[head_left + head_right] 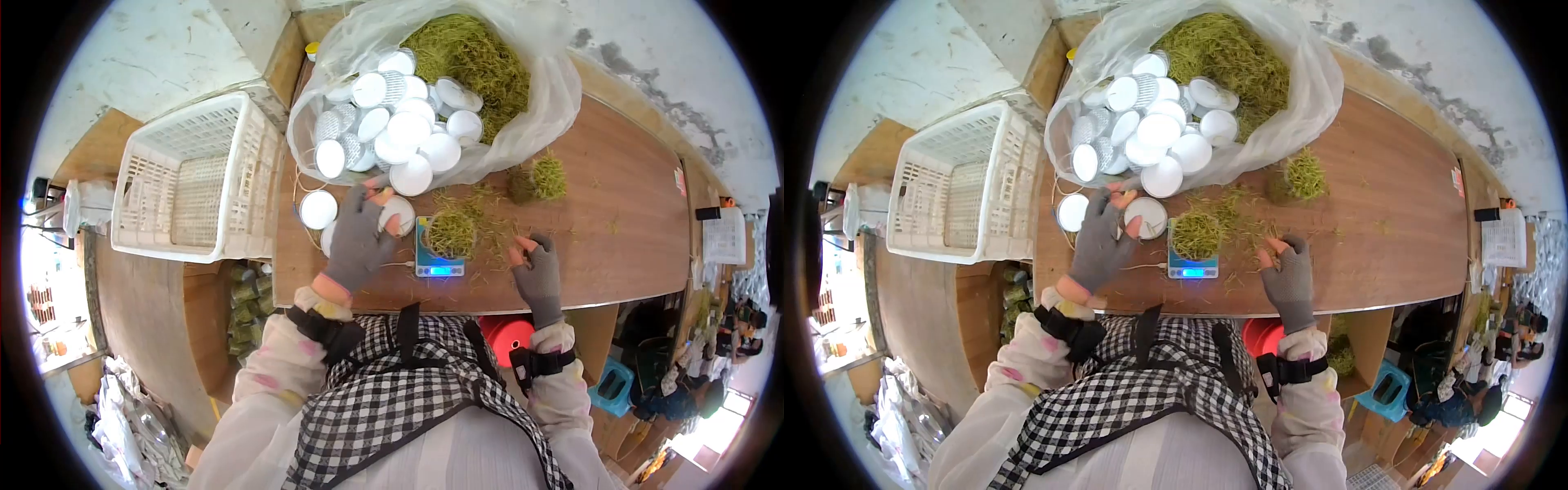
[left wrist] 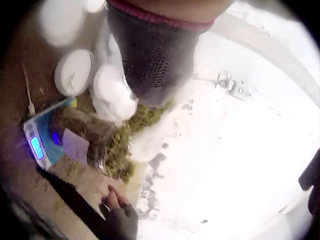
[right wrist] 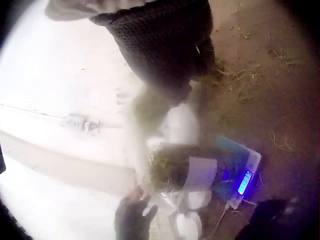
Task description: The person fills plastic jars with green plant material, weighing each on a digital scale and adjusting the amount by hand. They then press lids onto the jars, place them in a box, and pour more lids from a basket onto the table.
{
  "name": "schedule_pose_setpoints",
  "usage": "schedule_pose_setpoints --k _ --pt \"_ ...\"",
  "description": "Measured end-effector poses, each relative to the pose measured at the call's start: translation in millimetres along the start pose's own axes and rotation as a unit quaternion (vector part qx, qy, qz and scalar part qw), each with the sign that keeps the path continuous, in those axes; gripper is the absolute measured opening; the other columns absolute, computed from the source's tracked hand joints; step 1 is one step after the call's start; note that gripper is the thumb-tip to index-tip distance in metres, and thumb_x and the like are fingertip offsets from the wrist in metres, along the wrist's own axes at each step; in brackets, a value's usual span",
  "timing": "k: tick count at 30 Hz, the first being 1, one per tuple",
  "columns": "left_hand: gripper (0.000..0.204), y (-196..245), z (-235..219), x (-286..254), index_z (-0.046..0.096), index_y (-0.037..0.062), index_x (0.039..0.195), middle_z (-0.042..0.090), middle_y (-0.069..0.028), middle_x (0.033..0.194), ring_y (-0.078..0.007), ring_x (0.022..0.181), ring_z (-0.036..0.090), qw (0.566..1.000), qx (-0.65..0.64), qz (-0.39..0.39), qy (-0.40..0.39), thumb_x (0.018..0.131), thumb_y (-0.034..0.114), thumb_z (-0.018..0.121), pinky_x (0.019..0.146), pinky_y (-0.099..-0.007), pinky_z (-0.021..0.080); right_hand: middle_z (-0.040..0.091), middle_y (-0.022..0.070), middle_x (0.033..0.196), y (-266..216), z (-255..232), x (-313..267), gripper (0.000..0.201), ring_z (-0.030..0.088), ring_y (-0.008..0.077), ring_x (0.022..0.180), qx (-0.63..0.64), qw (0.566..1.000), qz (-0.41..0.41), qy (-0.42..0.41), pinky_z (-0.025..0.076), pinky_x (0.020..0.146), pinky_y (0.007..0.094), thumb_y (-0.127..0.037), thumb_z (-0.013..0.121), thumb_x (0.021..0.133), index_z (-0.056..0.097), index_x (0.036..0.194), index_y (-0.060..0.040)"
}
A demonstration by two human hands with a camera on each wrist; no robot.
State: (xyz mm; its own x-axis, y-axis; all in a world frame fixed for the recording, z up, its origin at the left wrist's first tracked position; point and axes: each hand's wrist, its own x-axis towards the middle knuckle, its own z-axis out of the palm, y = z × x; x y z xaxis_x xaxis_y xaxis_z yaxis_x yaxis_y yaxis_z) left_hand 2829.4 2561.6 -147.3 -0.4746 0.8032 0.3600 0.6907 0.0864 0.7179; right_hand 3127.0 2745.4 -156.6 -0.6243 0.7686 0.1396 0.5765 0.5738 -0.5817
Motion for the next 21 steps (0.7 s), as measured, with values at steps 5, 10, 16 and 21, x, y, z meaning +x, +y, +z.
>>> schedule_pose_setpoints --k 5,10,16,21 --pt "0.033 -40.4 12.1 -19.9 0.067 0.0049 0.114 0.054 -0.0187 0.133 -0.0379 0.121 0.052 0.967 0.21 -0.027 -0.141 0.083 0.016 0.07 0.097 -0.0511 0.046 0.059 0.0181 0.112 5.0 7.0 -16.5 0.028 0.061 0.0328 0.096 0.022 0.999 0.025 -0.002 0.051 0.081 0.0388 -0.014 0.074 0.086 0.068 0.112 -0.0053" --pt "0.027 -58.6 37.1 -27.3 0.07 0.0061 0.104 0.057 -0.0171 0.13 -0.035 0.122 0.052 0.93 0.313 0.1 -0.167 0.082 0.021 0.068 0.099 -0.0491 0.044 0.06 0.0177 0.11 -3.4 -2.7 -28.6 0.026 0.061 0.0308 0.093 0.015 0.998 0.061 -0.025 0.051 0.079 0.0375 -0.012 0.073 0.086 0.068 0.111 -0.0052" --pt "0.02 -56.1 32.2 -16.6 0.069 0.005 0.097 0.06 -0.0159 0.126 -0.0369 0.12 0.054 0.938 0.265 0.094 -0.203 0.083 0.02 0.068 0.098 -0.047 0.046 0.059 0.017 0.111 3.3 -3.5 -36.7 0.026 0.061 0.03 0.095 0.014 0.998 0.058 -0.001 0.052 0.082 0.0366 -0.011 0.073 0.086 0.068 0.111 -0.0055" --pt "0.018 -40.2 11.7 -2.0 0.062 0.0026 0.09 0.063 -0.0158 0.113 -0.0357 0.102 0.064 0.987 0.047 -0.047 -0.146 0.079 0.012 0.073 0.082 -0.0425 0.054 0.059 0.0169 0.111 2.3 -3.1 -34.6 0.027 0.061 0.0315 0.095 0.026 0.999 0.044 0.0 0.052 0.082 0.0371 -0.008 0.072 0.086 0.068 0.112 -0.0063"
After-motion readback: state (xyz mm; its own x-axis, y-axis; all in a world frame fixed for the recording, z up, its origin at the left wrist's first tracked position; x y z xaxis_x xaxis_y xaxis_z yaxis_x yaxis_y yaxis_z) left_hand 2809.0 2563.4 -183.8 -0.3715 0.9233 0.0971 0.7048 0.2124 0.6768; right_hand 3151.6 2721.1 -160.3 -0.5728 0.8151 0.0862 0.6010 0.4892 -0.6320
